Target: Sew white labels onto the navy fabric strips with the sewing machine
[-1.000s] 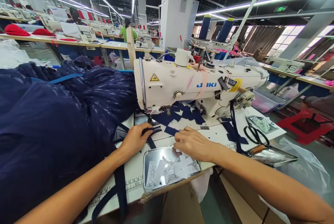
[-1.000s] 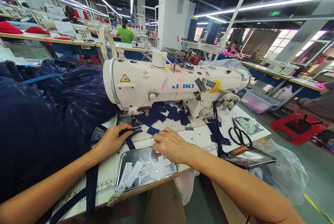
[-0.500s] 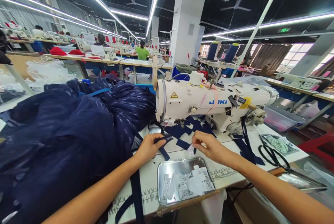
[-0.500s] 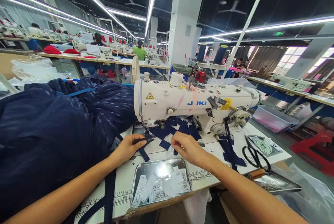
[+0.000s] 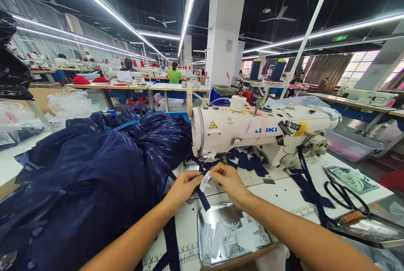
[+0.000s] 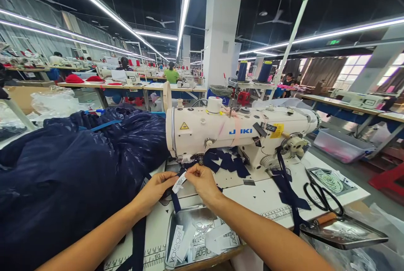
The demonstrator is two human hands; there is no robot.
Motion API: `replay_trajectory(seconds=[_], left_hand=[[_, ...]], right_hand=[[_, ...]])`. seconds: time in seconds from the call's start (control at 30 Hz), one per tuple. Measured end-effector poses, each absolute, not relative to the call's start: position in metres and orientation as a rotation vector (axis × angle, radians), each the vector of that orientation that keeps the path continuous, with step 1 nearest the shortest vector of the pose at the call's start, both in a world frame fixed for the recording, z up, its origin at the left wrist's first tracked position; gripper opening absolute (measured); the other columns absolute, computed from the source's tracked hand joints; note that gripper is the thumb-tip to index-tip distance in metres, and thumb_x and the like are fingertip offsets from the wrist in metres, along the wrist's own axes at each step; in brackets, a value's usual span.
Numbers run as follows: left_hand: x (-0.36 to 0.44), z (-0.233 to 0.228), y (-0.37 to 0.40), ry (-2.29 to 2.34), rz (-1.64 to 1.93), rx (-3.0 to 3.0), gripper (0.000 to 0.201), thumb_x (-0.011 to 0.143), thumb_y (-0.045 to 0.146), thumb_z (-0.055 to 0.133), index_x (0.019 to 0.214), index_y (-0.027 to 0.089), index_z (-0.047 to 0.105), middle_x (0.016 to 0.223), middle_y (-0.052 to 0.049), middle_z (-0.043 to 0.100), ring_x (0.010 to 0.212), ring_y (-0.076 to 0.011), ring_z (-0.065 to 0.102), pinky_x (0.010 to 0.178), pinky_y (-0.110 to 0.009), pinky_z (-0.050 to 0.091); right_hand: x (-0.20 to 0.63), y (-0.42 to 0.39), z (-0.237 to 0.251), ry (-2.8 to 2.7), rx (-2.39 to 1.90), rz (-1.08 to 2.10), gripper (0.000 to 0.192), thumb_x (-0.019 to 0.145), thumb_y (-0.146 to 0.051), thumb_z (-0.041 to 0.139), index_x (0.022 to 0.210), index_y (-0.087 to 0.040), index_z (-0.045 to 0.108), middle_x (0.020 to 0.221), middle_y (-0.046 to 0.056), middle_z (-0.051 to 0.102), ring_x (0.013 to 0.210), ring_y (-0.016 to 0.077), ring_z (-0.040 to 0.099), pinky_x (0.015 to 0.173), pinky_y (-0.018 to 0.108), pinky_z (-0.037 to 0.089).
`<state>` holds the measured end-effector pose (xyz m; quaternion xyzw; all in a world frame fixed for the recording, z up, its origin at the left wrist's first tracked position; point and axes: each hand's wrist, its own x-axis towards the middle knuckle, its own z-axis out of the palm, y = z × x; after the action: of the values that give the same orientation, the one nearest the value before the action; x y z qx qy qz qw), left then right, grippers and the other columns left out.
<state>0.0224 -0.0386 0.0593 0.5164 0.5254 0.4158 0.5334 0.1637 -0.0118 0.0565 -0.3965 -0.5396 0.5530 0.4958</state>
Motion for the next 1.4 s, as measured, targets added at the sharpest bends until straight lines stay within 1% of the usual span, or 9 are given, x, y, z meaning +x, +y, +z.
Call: replay_trajectory(seconds=[0.23,0.6,0.77,0.87,0.93,1.0,1.13,1.2,1.4], left_hand=[[0.03,0.065,-0.041,1.287,1.079,1.224,0.035,0.05,0.045,0.069,0.066,0.015,0.059,0.047,0.007,0.041,0.038,-0.0043,0.032,0.034,-0.018,0.023],[0.029,0.061,-0.043,1.285,1.058,1.132,0.032,0.053,0.044,0.068,0.063,0.016,0.056,0.043,0.009,0.038,0.035,-0.0036,0.028,0.035,-0.018,0.018],[0.025,0.06,-0.044,1.256,1.0,1.169,0.035,0.054,0.046,0.067,0.067,0.015,0.058,0.048,0.007,0.042,0.04,-0.0052,0.032,0.039,-0.019,0.021],[0.019,0.06,-0.042,1.343,0.946,1.436,0.027,0.063,0.043,0.06,0.065,0.015,0.058,0.051,0.004,0.046,0.043,-0.0081,0.038,0.042,-0.021,0.028],[0.015,0.061,-0.038,1.458,0.956,1.895,0.018,0.071,0.031,0.052,0.063,0.016,0.058,0.057,0.001,0.051,0.049,-0.0107,0.044,0.049,-0.023,0.033],[0.015,0.061,-0.032,1.501,0.942,2.503,0.019,0.076,0.016,0.044,0.063,0.015,0.059,0.064,-0.002,0.055,0.057,-0.0131,0.048,0.055,-0.026,0.035],[0.019,0.057,-0.017,1.208,0.581,3.383,0.023,0.076,0.003,0.04,0.065,0.013,0.058,0.065,-0.006,0.056,0.056,-0.0156,0.048,0.054,-0.029,0.033],[0.02,0.052,-0.013,1.147,0.423,3.479,0.02,0.076,0.004,0.043,0.064,0.013,0.056,0.063,-0.006,0.056,0.056,-0.0161,0.048,0.053,-0.03,0.032],[0.016,0.042,-0.021,1.112,0.166,3.601,0.012,0.077,0.009,0.05,0.069,0.011,0.058,0.061,-0.005,0.058,0.059,-0.0174,0.049,0.057,-0.031,0.031]], right_hand=[[0.158,-0.011,0.049,-1.323,-0.986,1.253,0.016,0.055,-0.031,0.062,0.054,-0.019,0.052,0.058,-0.002,0.052,0.06,0.0127,0.045,0.062,0.027,0.037],[0.157,-0.02,0.051,-1.321,-1.027,1.313,0.018,0.057,-0.032,0.062,0.056,-0.019,0.05,0.058,-0.004,0.051,0.059,0.0117,0.045,0.062,0.027,0.037],[0.181,-0.008,0.049,-1.57,-0.989,1.27,0.015,0.065,-0.031,0.058,0.069,-0.018,0.052,0.066,-0.003,0.053,0.065,0.0126,0.051,0.066,0.028,0.039],[0.213,0.004,0.048,-1.879,-1.102,0.943,0.01,0.069,-0.025,0.057,0.074,-0.018,0.051,0.072,0.0,0.056,0.071,0.0144,0.052,0.068,0.029,0.04],[0.229,0.007,0.048,-2.143,-1.196,0.613,0.01,0.07,-0.023,0.058,0.074,-0.018,0.052,0.076,0.001,0.056,0.073,0.0159,0.052,0.067,0.03,0.039],[0.237,0.005,0.048,-2.376,-1.254,0.319,0.013,0.071,-0.025,0.06,0.078,-0.017,0.053,0.08,0.003,0.057,0.076,0.0185,0.053,0.068,0.031,0.038],[0.233,-0.003,0.047,-2.667,-1.264,-0.124,0.013,0.074,-0.023,0.058,0.083,-0.014,0.057,0.084,0.009,0.059,0.081,0.0234,0.054,0.073,0.035,0.037],[0.232,-0.004,0.047,-2.768,-1.203,-0.267,0.006,0.075,-0.014,0.054,0.078,-0.013,0.059,0.081,0.011,0.06,0.078,0.0228,0.055,0.074,0.035,0.036],[0.225,0.005,0.053,-2.746,-0.992,-0.338,0.02,0.076,-0.001,0.042,0.074,-0.013,0.058,0.074,0.007,0.06,0.07,0.0171,0.053,0.078,0.033,0.033]])
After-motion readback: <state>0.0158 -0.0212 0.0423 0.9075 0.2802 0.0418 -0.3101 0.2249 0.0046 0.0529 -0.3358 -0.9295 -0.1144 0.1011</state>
